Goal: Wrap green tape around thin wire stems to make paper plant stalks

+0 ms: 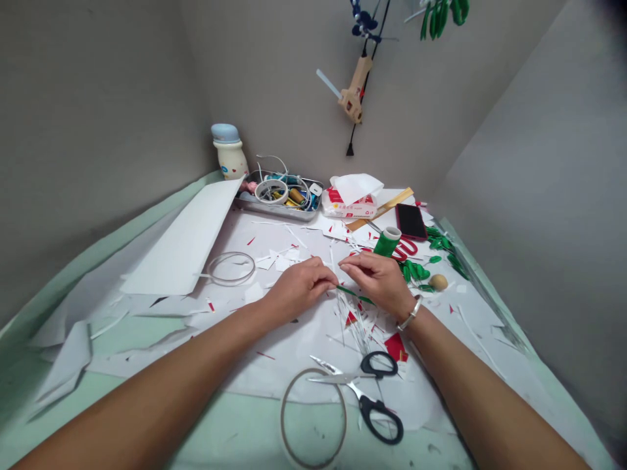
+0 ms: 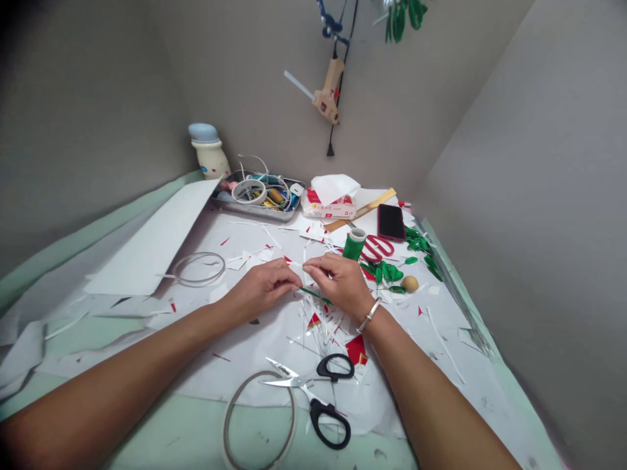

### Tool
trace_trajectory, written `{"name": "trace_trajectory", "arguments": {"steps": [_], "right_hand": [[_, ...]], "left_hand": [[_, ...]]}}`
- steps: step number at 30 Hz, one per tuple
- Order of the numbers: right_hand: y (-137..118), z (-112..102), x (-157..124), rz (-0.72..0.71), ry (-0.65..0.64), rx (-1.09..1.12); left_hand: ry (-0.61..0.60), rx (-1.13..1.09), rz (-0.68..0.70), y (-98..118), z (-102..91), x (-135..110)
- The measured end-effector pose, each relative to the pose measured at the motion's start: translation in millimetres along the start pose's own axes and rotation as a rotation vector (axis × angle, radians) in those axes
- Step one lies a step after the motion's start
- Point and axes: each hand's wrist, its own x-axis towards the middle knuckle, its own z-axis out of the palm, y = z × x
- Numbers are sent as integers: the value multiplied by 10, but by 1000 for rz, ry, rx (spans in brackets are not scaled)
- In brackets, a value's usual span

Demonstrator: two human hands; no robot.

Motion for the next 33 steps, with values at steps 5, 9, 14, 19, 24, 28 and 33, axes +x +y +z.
{"name": "trace_trajectory", "arguments": {"steps": [5, 9, 14, 19, 24, 28, 33], "right_hand": [[74, -8, 7, 231, -5, 176], [47, 47, -20, 162, -79, 135], [-81, 132, -76, -61, -223, -90], [-149, 110, -94, -199, -250, -283], [-125, 30, -54, -191, -104, -244], [-53, -9, -12, -94, -24, -104], [91, -28, 7, 125, 32, 93]], "left_hand": [[43, -259, -114, 28, -49, 23], [108, -457, -263, 49, -75, 25], [250, -452, -388, 57, -90, 23], [275, -70, -325, -8, -70, 20], [171, 164, -186, -37, -19, -10], [-3, 104, -20, 24, 1, -27], [14, -131, -41, 73, -35, -8]]}}
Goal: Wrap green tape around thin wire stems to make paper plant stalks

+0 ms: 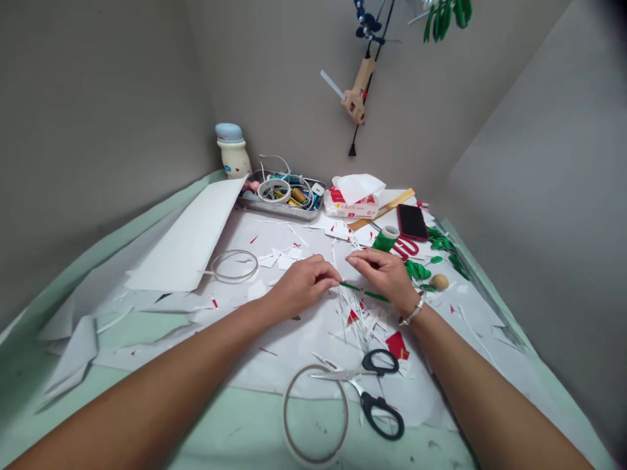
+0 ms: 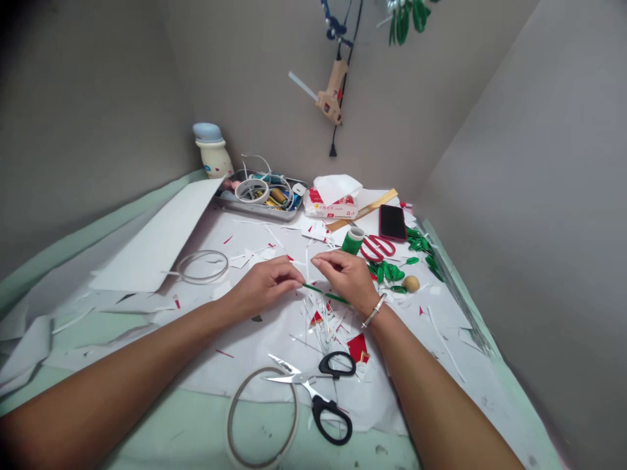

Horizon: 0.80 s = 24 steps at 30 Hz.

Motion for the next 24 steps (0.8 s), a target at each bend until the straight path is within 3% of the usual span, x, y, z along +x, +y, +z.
{"name": "trace_trajectory", "arguments": {"steps": [3, 7, 12, 17, 24], "right_hand": [[34, 18, -13, 20, -33, -1], [-50, 111, -68, -95, -151, -96], [-196, 199, -132, -242, -295, -300], [-211, 144, -132, -336, -205, -374], [-185, 28, -59, -282, -60, -318]], "left_hand": [[70, -155, -108, 0, -24, 12], [154, -300, -256, -5, -37, 20], [287, -181, -306, -55, -38, 29], [299, 146, -215, -111, -33, 21], [153, 340, -69, -77, 5, -25]]}}
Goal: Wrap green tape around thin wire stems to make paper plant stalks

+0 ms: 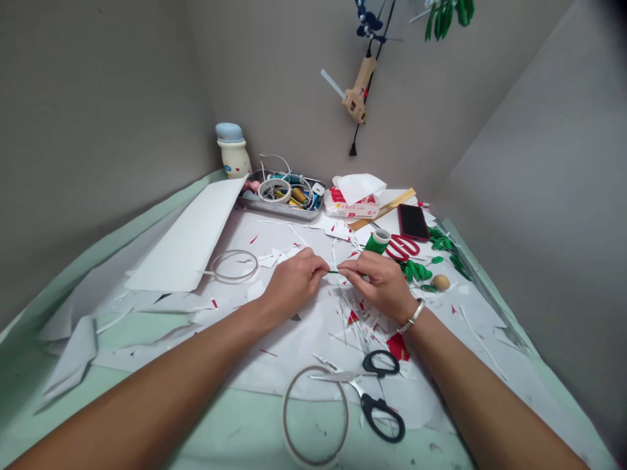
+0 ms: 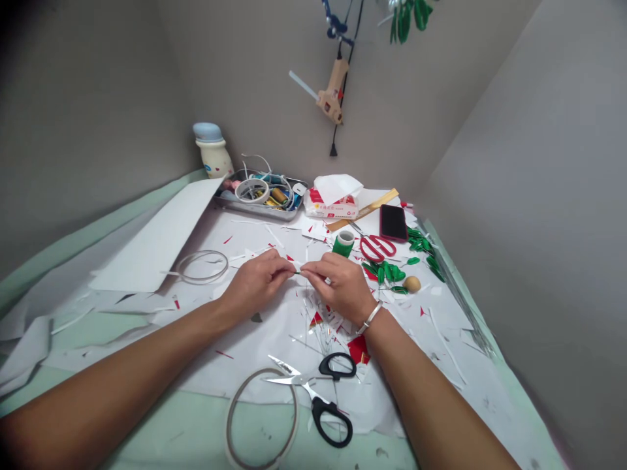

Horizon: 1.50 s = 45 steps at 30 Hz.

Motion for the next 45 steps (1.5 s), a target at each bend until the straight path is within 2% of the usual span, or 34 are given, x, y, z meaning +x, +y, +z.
{"name": "trace_trajectory", "arguments": {"steps": [4, 10, 18, 21, 24, 28, 32, 34, 36, 39, 42, 45], "right_hand": [[-1, -9, 10, 18, 13, 21], [-60, 49, -17, -38, -120, 52], [-18, -26, 12, 38, -7, 49], [-12, -25, 20, 30, -25, 33], [-21, -13, 25, 11, -65, 30], [-18, -23, 32, 44, -53, 55], [33, -22, 32, 76, -17, 122], [77, -8, 29, 134, 0, 164], [123, 9, 24, 217, 16, 196], [165, 39, 11, 296, 19, 219], [138, 81, -9, 267, -6, 219], [50, 131, -22, 199, -64, 148]], "left_hand": [[36, 33, -12, -2, -3, -8], [128, 21, -93, -31, 2, 13], [131, 122, -33, -6, 9, -21], [133, 129, -44, -7, 3, -20], [92, 158, -43, -16, 17, -16], [-21, 168, 20, 0, 42, -28], [-152, 17, 168, 42, 40, -35], [-169, -107, 183, 54, 29, -24], [-149, -243, 134, 56, 13, -5], [-100, -451, -10, 52, -14, 21], [-73, -622, -163, 53, -37, 35], [-31, -664, -256, 56, -51, 42]]}}
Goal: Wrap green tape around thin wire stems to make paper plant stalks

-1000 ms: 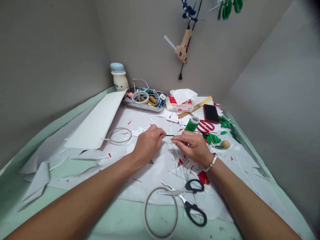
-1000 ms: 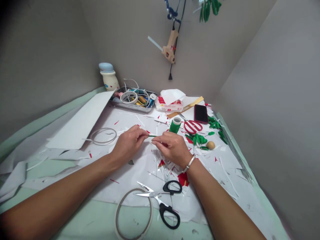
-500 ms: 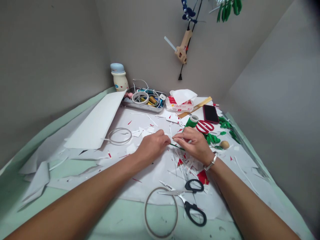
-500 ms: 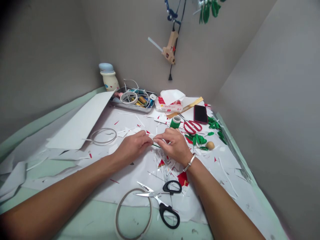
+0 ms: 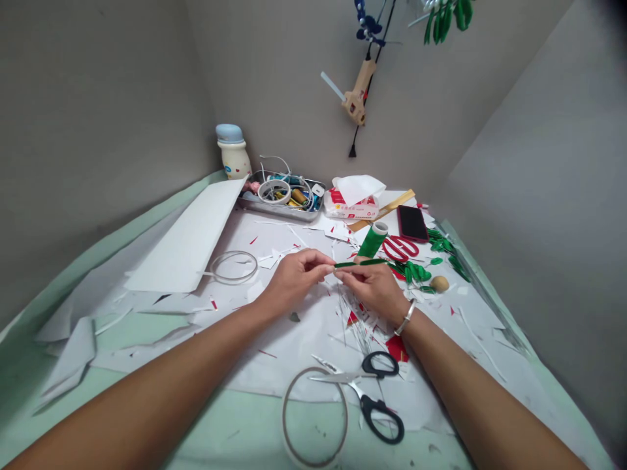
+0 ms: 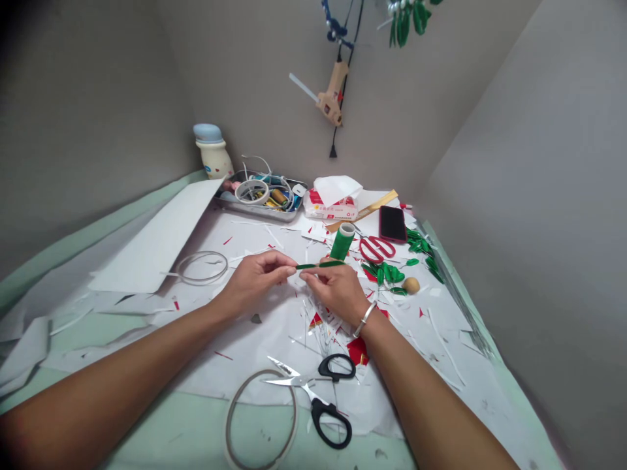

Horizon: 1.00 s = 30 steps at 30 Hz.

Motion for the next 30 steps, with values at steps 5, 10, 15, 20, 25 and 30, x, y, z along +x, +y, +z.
{"name": "trace_trajectory", "arguments": {"steps": [5, 10, 15, 20, 25, 30], "right_hand": [[-122, 40, -24, -198, -99, -205], [-98, -38, -20, -235, -40, -202], [-49, -107, 17, -169, 22, -150], [23, -146, 53, -15, 39, 76], [114, -174, 70, 147, -48, 262], [40, -73, 17, 81, -72, 177]], "left_hand": [[168, 240, 34, -34, -14, 15], [202, 547, 167, -97, -11, 9], [18, 697, 243, -102, 11, -17], [-177, 488, 305, -60, 31, -8], [-167, 85, 114, 4, 15, 10], [-9, -96, -42, 25, -11, 10]]}}
